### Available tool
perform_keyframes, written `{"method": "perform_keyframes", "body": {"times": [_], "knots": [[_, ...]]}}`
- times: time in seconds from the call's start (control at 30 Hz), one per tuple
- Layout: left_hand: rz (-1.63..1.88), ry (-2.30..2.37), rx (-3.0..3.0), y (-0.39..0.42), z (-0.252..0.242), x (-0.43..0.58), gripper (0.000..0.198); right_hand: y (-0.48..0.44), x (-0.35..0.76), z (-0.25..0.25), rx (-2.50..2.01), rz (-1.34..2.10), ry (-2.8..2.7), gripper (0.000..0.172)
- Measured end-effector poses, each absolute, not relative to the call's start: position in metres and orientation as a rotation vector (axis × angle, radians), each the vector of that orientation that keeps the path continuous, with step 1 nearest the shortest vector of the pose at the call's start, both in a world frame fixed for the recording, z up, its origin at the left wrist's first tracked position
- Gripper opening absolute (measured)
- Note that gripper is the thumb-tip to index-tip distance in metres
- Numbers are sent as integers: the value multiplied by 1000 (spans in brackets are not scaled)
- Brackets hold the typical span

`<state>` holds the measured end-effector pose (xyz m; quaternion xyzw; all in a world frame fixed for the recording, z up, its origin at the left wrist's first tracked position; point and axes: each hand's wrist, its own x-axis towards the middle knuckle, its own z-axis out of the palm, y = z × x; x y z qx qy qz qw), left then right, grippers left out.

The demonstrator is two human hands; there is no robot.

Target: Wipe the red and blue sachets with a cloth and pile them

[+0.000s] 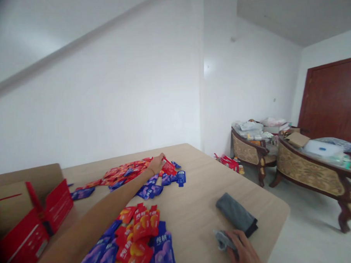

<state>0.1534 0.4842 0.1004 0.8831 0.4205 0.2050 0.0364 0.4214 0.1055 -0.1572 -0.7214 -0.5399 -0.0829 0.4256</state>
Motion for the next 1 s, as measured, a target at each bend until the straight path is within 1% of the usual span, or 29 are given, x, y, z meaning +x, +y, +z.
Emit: {"method": "perform_keyframes", "body": {"times": [0.1, 0.17, 0.3, 0.4, 0.47, 0.57, 0.7, 0.8, 0.87, 0.93, 1.0], "knots": [[540, 1079, 2695, 436, 107, 150, 37, 100, 399, -135, -1832, -199, -1308, 34], [422, 918, 2683, 398, 99, 145, 33, 96, 389, -121, -1857, -199, -1294, 34], [205, 626, 2642, 311, 55, 139, 30, 90, 381, -101, -1881, -236, -1332, 34], [167, 512, 2628, 255, 18, 137, 28, 87, 380, -94, -1900, -268, -1374, 34], [202, 503, 2641, 229, 1, 139, 30, 85, 380, -92, -1931, -287, -1375, 34], [278, 537, 2686, 211, -11, 145, 39, 84, 379, -91, -1958, -303, -1380, 33], [366, 578, 2781, 199, -6, 147, 50, 85, 382, -94, -1951, -304, -1404, 33], [428, 592, 2857, 173, -4, 132, 48, 86, 384, -97, -1977, -311, -1424, 35], [447, 624, 2896, 141, -12, 115, 41, 86, 384, -97, -2004, -320, -1461, 40], [409, 648, 2924, 105, -30, 98, 35, 85, 384, -95, -2029, -329, -1533, 50], [361, 667, 3047, 71, -54, 87, 44, 85, 384, -91, -2037, -329, -1632, 56]]}}
